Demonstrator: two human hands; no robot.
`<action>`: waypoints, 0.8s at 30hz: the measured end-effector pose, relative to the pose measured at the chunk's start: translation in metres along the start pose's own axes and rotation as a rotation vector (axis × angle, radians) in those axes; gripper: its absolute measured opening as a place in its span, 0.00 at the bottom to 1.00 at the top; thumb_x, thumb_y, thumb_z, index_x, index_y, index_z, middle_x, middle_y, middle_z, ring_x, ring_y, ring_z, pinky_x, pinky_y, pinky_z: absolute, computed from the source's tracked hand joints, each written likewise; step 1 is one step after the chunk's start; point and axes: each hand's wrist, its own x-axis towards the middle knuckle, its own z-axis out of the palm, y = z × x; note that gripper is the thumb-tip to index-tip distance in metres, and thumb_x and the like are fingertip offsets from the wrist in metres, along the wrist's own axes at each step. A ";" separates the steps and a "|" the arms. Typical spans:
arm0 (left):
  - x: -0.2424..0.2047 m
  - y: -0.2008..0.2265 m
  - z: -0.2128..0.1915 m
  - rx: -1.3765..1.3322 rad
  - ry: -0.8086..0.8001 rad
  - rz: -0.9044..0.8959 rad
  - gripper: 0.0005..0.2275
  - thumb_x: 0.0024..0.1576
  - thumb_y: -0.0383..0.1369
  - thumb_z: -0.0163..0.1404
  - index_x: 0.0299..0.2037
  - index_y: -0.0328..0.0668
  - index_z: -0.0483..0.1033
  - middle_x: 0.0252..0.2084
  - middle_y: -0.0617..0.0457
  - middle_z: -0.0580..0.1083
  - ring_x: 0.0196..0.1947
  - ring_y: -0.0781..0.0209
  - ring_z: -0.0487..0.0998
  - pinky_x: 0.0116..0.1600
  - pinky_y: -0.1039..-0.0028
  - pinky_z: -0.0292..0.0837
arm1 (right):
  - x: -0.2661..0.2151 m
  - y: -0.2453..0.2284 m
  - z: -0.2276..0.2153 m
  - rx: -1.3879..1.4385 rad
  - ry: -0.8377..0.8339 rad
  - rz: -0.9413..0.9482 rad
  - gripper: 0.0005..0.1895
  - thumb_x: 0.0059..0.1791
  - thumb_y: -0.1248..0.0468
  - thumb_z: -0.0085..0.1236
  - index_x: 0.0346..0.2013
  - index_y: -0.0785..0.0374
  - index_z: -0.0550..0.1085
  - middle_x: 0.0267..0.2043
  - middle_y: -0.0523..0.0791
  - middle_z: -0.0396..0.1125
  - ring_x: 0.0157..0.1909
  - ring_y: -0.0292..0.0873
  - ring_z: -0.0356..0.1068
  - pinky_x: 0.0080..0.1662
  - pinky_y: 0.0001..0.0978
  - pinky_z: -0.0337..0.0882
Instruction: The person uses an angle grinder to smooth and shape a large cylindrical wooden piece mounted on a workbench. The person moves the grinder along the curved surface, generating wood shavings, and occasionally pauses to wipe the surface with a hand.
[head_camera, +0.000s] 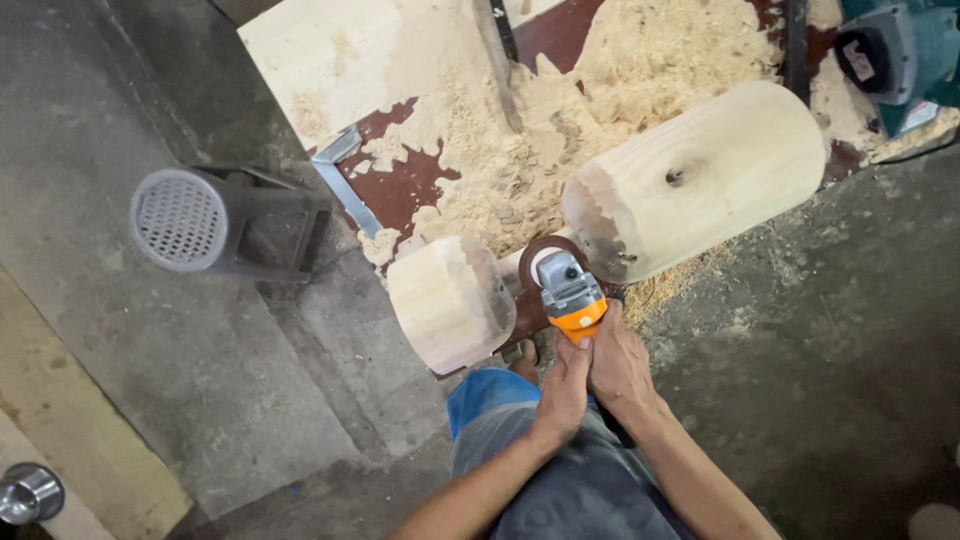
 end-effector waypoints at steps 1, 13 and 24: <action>-0.001 -0.003 0.000 0.014 0.007 -0.040 0.28 0.67 0.45 0.37 0.72 0.33 0.55 0.70 0.43 0.64 0.72 0.52 0.61 0.74 0.67 0.48 | 0.002 0.005 0.003 -0.014 0.003 -0.009 0.35 0.44 0.46 0.62 0.53 0.65 0.60 0.39 0.62 0.73 0.43 0.68 0.74 0.46 0.58 0.71; 0.001 -0.007 0.002 0.294 0.066 0.061 0.23 0.68 0.41 0.36 0.67 0.32 0.63 0.63 0.40 0.68 0.64 0.49 0.68 0.68 0.67 0.58 | 0.010 0.035 0.018 0.053 0.011 -0.050 0.35 0.46 0.45 0.60 0.52 0.68 0.60 0.40 0.62 0.72 0.44 0.69 0.73 0.45 0.58 0.71; -0.005 0.002 0.004 0.224 0.037 0.130 0.22 0.69 0.41 0.35 0.67 0.32 0.61 0.66 0.42 0.66 0.68 0.50 0.64 0.70 0.66 0.54 | 0.006 0.024 0.010 0.083 -0.039 0.029 0.37 0.43 0.43 0.62 0.51 0.67 0.59 0.37 0.63 0.73 0.43 0.69 0.74 0.45 0.58 0.72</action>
